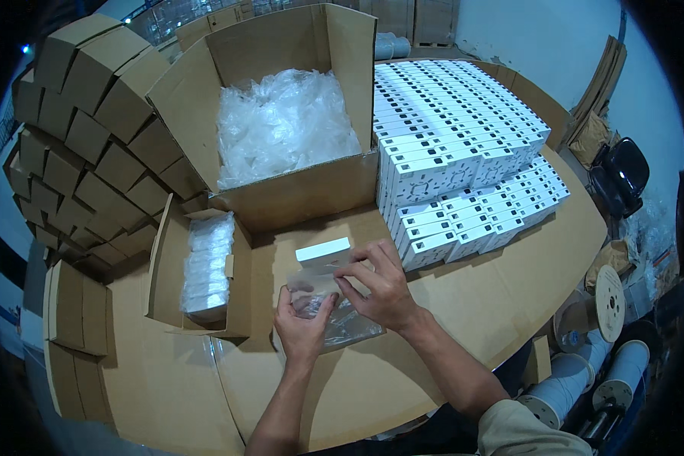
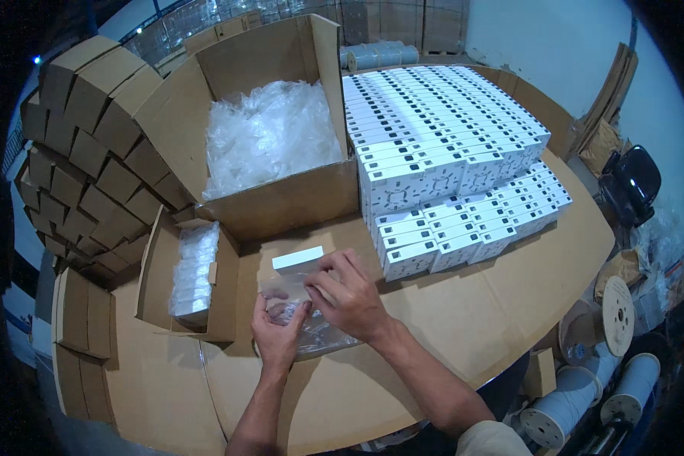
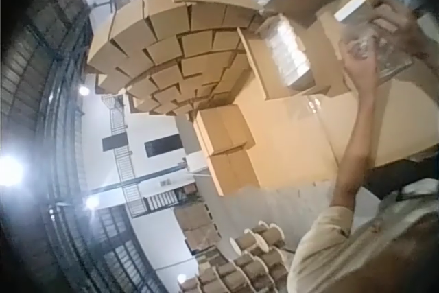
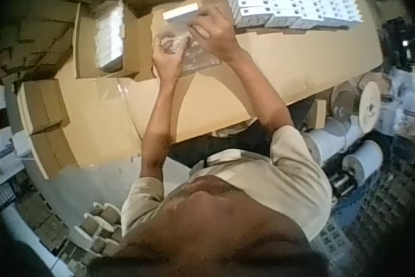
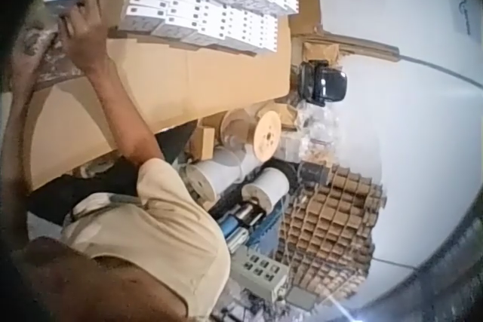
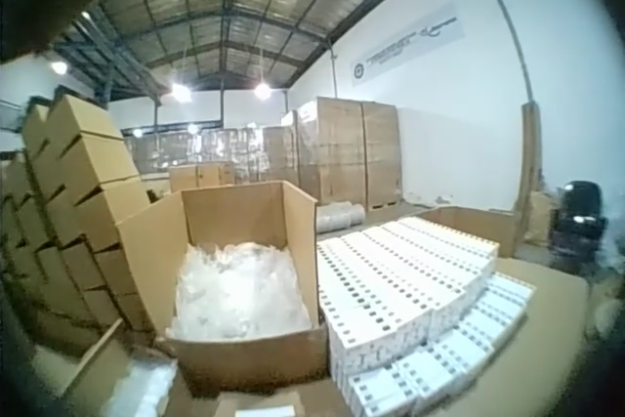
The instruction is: Packing small white product boxes into plastic bags and then into cardboard shipping boxes at a warehouse workstation.
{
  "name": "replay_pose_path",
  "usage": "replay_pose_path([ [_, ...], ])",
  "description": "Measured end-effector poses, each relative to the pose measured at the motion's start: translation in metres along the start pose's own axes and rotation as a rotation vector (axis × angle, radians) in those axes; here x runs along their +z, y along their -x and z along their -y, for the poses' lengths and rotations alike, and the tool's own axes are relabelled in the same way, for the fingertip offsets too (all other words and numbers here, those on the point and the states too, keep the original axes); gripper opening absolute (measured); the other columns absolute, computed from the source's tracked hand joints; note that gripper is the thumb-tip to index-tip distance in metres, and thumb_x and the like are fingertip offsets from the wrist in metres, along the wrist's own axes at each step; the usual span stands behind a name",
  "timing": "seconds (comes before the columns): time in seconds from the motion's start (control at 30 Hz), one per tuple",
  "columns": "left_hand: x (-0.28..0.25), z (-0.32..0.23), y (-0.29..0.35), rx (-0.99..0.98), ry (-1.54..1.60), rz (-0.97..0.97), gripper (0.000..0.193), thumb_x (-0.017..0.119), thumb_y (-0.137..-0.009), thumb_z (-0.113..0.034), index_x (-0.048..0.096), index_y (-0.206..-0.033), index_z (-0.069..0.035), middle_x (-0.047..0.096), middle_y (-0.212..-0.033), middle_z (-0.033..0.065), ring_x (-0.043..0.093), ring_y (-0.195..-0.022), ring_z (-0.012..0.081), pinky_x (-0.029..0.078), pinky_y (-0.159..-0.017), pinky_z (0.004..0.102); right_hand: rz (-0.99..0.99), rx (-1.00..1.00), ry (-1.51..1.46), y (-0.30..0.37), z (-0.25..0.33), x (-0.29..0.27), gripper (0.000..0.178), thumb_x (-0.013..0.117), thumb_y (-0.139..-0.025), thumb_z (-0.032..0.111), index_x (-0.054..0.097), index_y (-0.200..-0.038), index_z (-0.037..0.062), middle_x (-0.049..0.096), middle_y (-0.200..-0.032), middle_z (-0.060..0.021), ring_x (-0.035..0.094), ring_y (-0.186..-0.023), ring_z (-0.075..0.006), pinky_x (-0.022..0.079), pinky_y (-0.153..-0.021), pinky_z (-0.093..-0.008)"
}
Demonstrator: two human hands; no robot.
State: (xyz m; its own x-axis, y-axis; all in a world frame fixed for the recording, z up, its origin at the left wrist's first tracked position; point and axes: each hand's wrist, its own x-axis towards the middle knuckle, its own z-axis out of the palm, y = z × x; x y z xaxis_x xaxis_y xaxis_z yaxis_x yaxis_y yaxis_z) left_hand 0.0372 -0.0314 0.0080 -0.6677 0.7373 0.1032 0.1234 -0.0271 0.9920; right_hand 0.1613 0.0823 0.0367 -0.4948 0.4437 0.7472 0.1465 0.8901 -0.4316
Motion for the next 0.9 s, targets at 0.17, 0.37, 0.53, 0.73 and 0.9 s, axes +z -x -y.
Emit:
replay_pose_path([
  [0.17, -0.001, 0.004, -0.002, -0.036, -0.029, -0.024, 0.039, 0.085, -0.081, -0.011, 0.056, -0.105, -0.002, 0.072, -0.096, 0.0147, 0.071, -0.087, 0.0156, 0.055, -0.074, 0.0279, 0.083, -0.132, 0.042, 0.000, -0.002, -0.001, 0.020, 0.079, -0.072, 0.007, 0.067, -0.089, 0.0069, 0.065, -0.093, -0.0064, 0.060, -0.095, -0.0260, 0.047, -0.087, -0.0400],
  [0.37, -0.003, 0.013, -0.003, 0.082, -0.160, -0.077, 0.042, 0.087, -0.078, -0.016, 0.058, -0.105, -0.002, 0.073, -0.096, 0.0120, 0.072, -0.089, 0.0189, 0.056, -0.076, 0.0313, 0.205, -0.135, 0.093, -0.004, 0.003, -0.009, 0.019, 0.076, -0.078, 0.009, 0.067, -0.094, 0.0065, 0.066, -0.089, -0.0072, 0.062, -0.095, -0.0239, 0.045, -0.093, -0.0464],
  [0.53, -0.002, 0.004, 0.000, 0.028, -0.156, -0.018, 0.047, 0.089, -0.076, -0.015, 0.058, -0.109, -0.002, 0.074, -0.097, 0.0123, 0.073, -0.089, 0.0211, 0.057, -0.079, 0.0342, 0.293, -0.102, 0.145, -0.013, 0.005, -0.013, 0.012, 0.071, -0.086, 0.013, 0.066, -0.094, 0.0062, 0.067, -0.087, -0.0093, 0.064, -0.094, -0.0247, 0.043, -0.099, -0.0504],
  [0.73, -0.005, 0.003, 0.001, 0.018, -0.149, 0.012, 0.057, 0.093, -0.070, -0.020, 0.058, -0.112, -0.004, 0.074, -0.099, 0.0130, 0.074, -0.090, 0.0235, 0.058, -0.079, 0.0358, 0.457, -0.011, 0.058, -0.032, 0.013, -0.017, 0.013, 0.065, -0.091, 0.018, 0.065, -0.096, 0.0057, 0.067, -0.076, -0.0122, 0.067, -0.084, -0.0309, 0.041, -0.104, -0.0538],
  [0.9, -0.005, 0.009, 0.000, 0.107, -0.168, 0.003, 0.062, 0.095, -0.067, -0.028, 0.058, -0.112, -0.005, 0.074, -0.099, 0.0144, 0.074, -0.091, 0.0257, 0.058, -0.079, 0.0370, 0.485, 0.089, -0.120, -0.037, 0.014, -0.023, 0.015, 0.064, -0.092, 0.017, 0.069, -0.100, 0.0055, 0.068, -0.069, -0.0125, 0.067, -0.080, -0.0331, 0.040, -0.108, -0.0494],
])
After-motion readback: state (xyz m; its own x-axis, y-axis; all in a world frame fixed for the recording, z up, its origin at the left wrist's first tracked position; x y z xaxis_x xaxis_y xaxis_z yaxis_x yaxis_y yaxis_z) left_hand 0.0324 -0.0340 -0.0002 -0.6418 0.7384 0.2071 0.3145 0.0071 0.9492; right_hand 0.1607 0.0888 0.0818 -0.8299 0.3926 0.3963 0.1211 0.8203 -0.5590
